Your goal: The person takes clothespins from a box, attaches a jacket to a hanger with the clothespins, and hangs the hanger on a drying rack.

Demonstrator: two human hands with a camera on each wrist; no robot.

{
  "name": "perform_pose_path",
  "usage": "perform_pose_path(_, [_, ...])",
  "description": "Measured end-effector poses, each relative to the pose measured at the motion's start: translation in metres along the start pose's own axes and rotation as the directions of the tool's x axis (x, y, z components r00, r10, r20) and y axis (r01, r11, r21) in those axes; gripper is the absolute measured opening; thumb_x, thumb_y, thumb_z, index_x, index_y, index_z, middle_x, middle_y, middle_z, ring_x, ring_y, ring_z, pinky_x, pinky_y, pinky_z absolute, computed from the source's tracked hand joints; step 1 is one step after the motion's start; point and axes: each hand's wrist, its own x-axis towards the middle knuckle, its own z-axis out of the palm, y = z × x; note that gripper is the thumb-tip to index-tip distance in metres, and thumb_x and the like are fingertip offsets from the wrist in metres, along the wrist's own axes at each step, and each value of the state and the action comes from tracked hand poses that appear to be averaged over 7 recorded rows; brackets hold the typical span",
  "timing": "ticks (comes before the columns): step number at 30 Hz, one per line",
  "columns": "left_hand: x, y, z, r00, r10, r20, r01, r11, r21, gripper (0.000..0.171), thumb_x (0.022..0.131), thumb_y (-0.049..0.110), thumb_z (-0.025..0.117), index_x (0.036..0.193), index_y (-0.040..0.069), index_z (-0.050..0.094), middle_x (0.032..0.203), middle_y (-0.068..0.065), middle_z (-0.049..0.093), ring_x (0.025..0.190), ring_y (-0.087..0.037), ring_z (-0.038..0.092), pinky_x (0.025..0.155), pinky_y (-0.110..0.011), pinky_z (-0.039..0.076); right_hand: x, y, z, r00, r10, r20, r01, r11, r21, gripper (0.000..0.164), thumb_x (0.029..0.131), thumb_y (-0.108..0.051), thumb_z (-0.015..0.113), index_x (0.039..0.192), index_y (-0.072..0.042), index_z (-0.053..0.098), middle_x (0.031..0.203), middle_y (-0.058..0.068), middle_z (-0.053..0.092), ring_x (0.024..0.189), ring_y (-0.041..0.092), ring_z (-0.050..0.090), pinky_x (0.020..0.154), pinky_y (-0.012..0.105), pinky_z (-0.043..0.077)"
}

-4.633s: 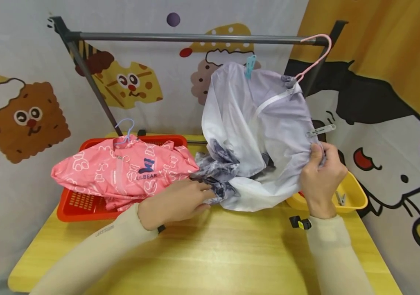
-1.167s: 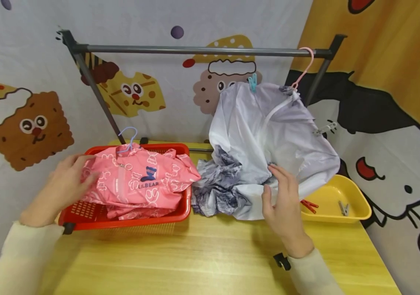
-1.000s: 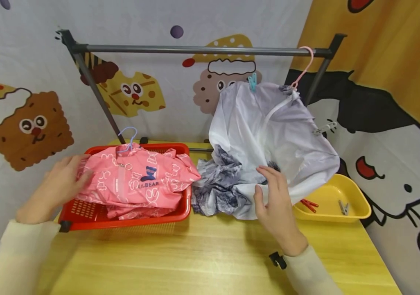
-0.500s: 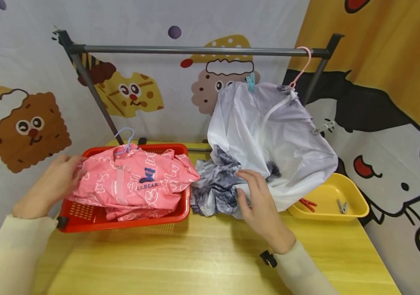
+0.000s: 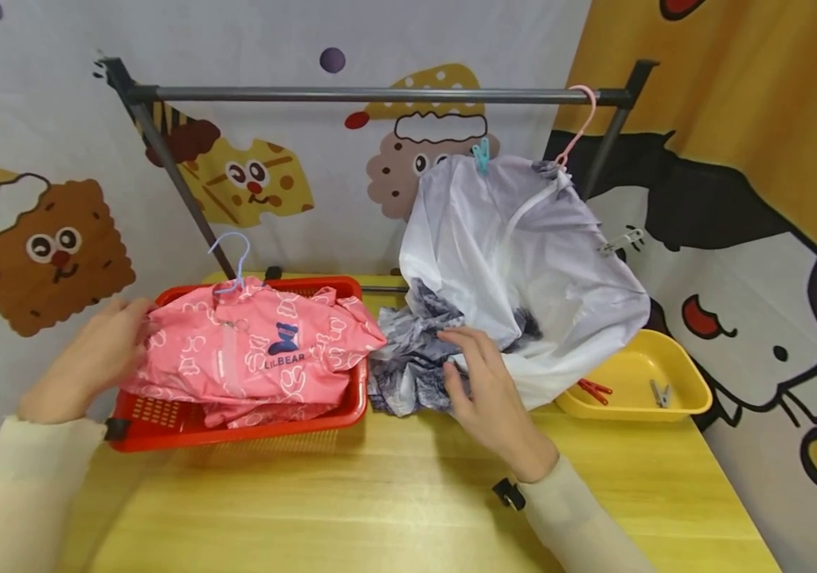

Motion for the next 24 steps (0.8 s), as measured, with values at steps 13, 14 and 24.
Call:
perform_pose_path(13, [-0.002, 0.009, -0.003, 0.968, 0.023, -0.248, -0.043, 0.996, -0.077, 0.034, 0.117, 0.008, 0.064, 0.145, -0.009, 0.056, 0.128, -0.033, 0.049, 0.1, -0.048, 0.061, 0.086, -0.071, 0.069, 0.006, -0.008, 0.013, 0.999, -0.007, 0.045, 0.004, 0.999, 0.049, 0.047, 0.109, -0.002, 0.072, 0.155, 0.002, 0.065, 0.155, 0.023, 0.069, 0.147, 0.039, 0.066, 0.138, 0.026, 0.038])
perform_pose_path(14, [-0.003, 0.01, -0.004, 0.965, 0.02, -0.262, -0.042, 0.996, -0.079, 0.034, 0.117, 0.008, 0.063, 0.145, -0.009, 0.057, 0.127, -0.032, 0.048, 0.1, -0.048, 0.061, 0.087, -0.072, 0.068, 0.007, -0.008, 0.014, 0.999, -0.009, 0.052, 0.007, 0.999, 0.048, 0.047, 0.109, -0.002, 0.072, 0.155, 0.002, 0.064, 0.155, 0.022, 0.069, 0.147, 0.039, 0.066, 0.137, 0.028, 0.04])
perform_pose_path(24, [-0.004, 0.02, -0.004, 0.921, 0.031, -0.389, -0.075, 0.992, -0.098, 0.03, 0.116, 0.004, 0.063, 0.142, -0.01, 0.06, 0.13, -0.033, 0.049, 0.104, -0.051, 0.059, 0.097, -0.082, 0.061, 0.015, -0.013, 0.025, 0.997, -0.023, 0.068, 0.018, 0.998, 0.066, 0.047, 0.111, -0.005, 0.072, 0.157, 0.0, 0.064, 0.155, 0.019, 0.069, 0.147, 0.037, 0.066, 0.13, 0.051, 0.05])
